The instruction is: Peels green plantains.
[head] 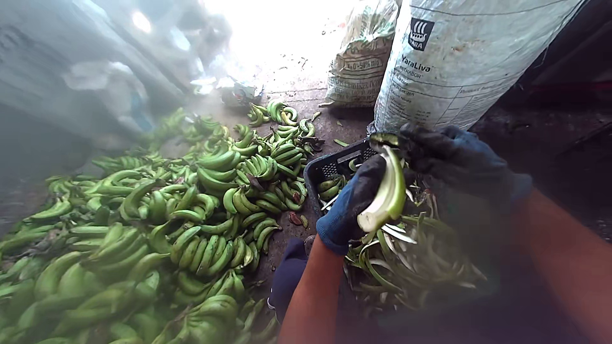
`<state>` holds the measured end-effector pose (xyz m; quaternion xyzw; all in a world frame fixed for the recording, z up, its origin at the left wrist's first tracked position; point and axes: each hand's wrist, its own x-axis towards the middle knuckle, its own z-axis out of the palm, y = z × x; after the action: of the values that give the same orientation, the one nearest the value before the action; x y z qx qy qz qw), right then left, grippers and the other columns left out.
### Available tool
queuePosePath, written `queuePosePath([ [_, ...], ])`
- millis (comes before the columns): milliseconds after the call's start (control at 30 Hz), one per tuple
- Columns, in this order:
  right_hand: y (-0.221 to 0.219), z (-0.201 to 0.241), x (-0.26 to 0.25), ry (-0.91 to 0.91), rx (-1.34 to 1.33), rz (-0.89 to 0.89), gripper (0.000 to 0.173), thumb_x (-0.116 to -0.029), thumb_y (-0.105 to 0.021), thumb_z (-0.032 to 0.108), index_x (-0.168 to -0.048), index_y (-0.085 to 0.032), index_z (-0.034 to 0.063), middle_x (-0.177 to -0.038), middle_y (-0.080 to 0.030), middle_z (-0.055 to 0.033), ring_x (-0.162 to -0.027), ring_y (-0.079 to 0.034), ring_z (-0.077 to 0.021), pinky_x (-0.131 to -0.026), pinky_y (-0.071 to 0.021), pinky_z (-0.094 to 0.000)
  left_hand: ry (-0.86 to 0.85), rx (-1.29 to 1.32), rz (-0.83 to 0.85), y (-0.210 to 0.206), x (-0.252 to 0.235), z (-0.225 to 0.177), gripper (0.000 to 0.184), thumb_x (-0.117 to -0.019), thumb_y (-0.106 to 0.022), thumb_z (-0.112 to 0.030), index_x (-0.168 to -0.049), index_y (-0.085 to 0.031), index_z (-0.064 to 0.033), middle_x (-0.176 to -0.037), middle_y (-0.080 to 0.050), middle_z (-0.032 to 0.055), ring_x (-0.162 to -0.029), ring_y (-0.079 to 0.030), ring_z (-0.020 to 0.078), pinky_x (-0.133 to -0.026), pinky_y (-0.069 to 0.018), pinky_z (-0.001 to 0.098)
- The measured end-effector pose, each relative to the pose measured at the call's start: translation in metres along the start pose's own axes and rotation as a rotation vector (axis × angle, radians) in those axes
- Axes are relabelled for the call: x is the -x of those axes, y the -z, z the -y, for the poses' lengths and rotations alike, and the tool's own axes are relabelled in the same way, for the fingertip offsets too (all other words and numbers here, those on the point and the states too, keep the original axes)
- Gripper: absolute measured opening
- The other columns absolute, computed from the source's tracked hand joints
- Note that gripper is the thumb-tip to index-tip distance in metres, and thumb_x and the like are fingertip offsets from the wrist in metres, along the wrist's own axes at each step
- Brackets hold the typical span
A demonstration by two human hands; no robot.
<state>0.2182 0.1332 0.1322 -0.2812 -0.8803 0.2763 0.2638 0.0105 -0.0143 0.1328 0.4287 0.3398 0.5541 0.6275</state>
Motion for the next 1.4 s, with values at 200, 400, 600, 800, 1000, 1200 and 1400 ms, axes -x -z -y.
queuePosePath([
  [200, -0.018, 0.000, 0.014, 0.217, 0.003, -0.004, 0.045, -0.0966, -0.060, 0.035, -0.138, -0.063, 0.0198, -0.126, -0.067, -0.0044, -0.112, -0.064, -0.0167, -0.094, -0.0536, -0.0417, -0.081, -0.206, -0.345, 0.004, -0.005, 0.004, 0.034, -0.1087, -0.035, -0.043, -0.125, -0.059, -0.0236, -0.093, -0.068, -0.0045, -0.075, -0.065, 0.0043, -0.063, -0.0567, 0.0234],
  [400, -0.031, 0.011, 0.014, 0.064, -0.083, 0.116, 0.030, -0.0942, -0.066, 0.032, -0.123, -0.074, 0.0278, -0.106, -0.072, 0.0035, -0.092, -0.068, -0.0100, -0.079, -0.0582, -0.0398, -0.322, -0.123, -0.534, 0.006, -0.015, 0.024, 0.038, -0.1077, -0.041, -0.041, -0.142, -0.048, -0.0268, -0.114, -0.066, -0.0032, -0.089, -0.066, 0.0052, -0.071, -0.0585, 0.0258],
  [600, -0.006, -0.002, 0.005, -0.087, -0.116, 0.046, 0.050, -0.1044, -0.048, 0.041, -0.149, -0.052, 0.0183, -0.151, -0.053, -0.0024, -0.135, -0.052, -0.0124, -0.115, -0.0419, -0.0390, 0.158, -0.375, -0.108, -0.010, -0.017, 0.010, 0.043, -0.1079, -0.038, -0.037, -0.137, -0.057, -0.0107, -0.100, -0.068, 0.0072, -0.084, -0.066, 0.0129, -0.075, -0.0573, 0.0324],
  [800, -0.036, -0.003, 0.021, 0.222, 0.019, 0.062, 0.051, -0.0987, -0.058, 0.044, -0.145, -0.058, 0.0219, -0.129, -0.066, -0.0076, -0.113, -0.065, -0.0212, -0.094, -0.0539, -0.0477, -0.107, -0.213, -0.492, 0.009, -0.020, 0.026, 0.031, -0.1072, -0.040, -0.044, -0.123, -0.058, -0.0233, -0.087, -0.062, -0.0042, -0.065, -0.058, 0.0033, -0.055, -0.0503, 0.0219],
  [1000, -0.037, 0.005, 0.021, 0.449, 0.182, -0.081, 0.040, -0.0964, -0.066, 0.031, -0.135, -0.067, 0.0215, -0.126, -0.069, -0.0111, -0.114, -0.066, -0.0267, -0.092, -0.0544, -0.0486, -0.288, 0.195, -0.547, 0.010, -0.022, 0.024, 0.035, -0.1067, -0.039, -0.051, -0.126, -0.059, -0.0295, -0.102, -0.071, -0.0063, -0.084, -0.069, 0.0047, -0.067, -0.0586, 0.0244],
  [1200, -0.036, 0.013, 0.021, 0.385, 0.256, -0.084, 0.047, -0.0968, -0.063, 0.034, -0.140, -0.062, 0.0169, -0.131, -0.066, -0.0152, -0.123, -0.063, -0.0309, -0.100, -0.0518, -0.0512, -0.361, 0.157, -0.449, 0.005, -0.023, 0.019, 0.032, -0.1081, -0.038, -0.045, -0.127, -0.059, -0.0290, -0.104, -0.072, -0.0063, -0.082, -0.069, 0.0038, -0.065, -0.0588, 0.0226],
  [1400, -0.043, 0.024, 0.029, 0.286, 0.291, -0.097, 0.053, -0.0996, -0.055, 0.038, -0.148, -0.054, 0.0180, -0.123, -0.069, -0.0153, -0.111, -0.067, -0.0321, -0.091, -0.0539, -0.0519, -0.460, -0.025, -0.432, 0.001, -0.017, 0.015, 0.032, -0.1080, -0.042, -0.038, -0.138, -0.050, -0.0300, -0.112, -0.070, -0.0070, -0.083, -0.068, 0.0019, -0.065, -0.0582, 0.0211],
])
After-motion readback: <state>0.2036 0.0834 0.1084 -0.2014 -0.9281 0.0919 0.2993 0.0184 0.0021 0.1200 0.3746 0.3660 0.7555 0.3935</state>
